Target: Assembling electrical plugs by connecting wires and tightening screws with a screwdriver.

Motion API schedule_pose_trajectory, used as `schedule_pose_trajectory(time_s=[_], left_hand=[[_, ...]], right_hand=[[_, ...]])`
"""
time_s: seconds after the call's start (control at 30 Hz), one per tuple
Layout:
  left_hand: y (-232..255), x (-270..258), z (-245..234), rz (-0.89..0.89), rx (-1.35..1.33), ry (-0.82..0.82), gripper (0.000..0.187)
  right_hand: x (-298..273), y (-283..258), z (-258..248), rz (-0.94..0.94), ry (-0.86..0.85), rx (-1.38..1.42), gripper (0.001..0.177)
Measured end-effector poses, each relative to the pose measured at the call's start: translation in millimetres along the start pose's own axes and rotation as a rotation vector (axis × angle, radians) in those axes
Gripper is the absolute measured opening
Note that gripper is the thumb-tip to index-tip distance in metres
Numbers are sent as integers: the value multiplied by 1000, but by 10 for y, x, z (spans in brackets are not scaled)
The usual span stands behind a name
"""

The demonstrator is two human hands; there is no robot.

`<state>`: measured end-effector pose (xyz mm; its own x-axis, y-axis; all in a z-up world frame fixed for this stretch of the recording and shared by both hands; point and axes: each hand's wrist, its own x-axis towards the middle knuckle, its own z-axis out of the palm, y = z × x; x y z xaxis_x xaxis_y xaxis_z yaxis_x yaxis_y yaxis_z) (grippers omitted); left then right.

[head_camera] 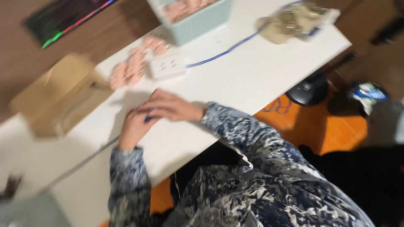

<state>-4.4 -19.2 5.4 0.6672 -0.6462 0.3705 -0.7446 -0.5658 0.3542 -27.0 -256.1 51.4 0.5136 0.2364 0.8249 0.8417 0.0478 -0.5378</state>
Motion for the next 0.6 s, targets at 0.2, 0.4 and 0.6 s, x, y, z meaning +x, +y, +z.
schedule_pose_trajectory(time_s=[0.2, 0.4, 0.6], left_hand=[[200, 47, -177, -14, -91, 28, 32], [100, 25, -106, -29, -77, -44, 32], [-5, -73, 81, -44, -59, -92, 31]], right_hand=[[-21, -57, 11, 89, -46, 20, 31], [-44, -58, -6, 149, -53, -34, 29], [-235, 142, 53, 120, -75, -37, 30]])
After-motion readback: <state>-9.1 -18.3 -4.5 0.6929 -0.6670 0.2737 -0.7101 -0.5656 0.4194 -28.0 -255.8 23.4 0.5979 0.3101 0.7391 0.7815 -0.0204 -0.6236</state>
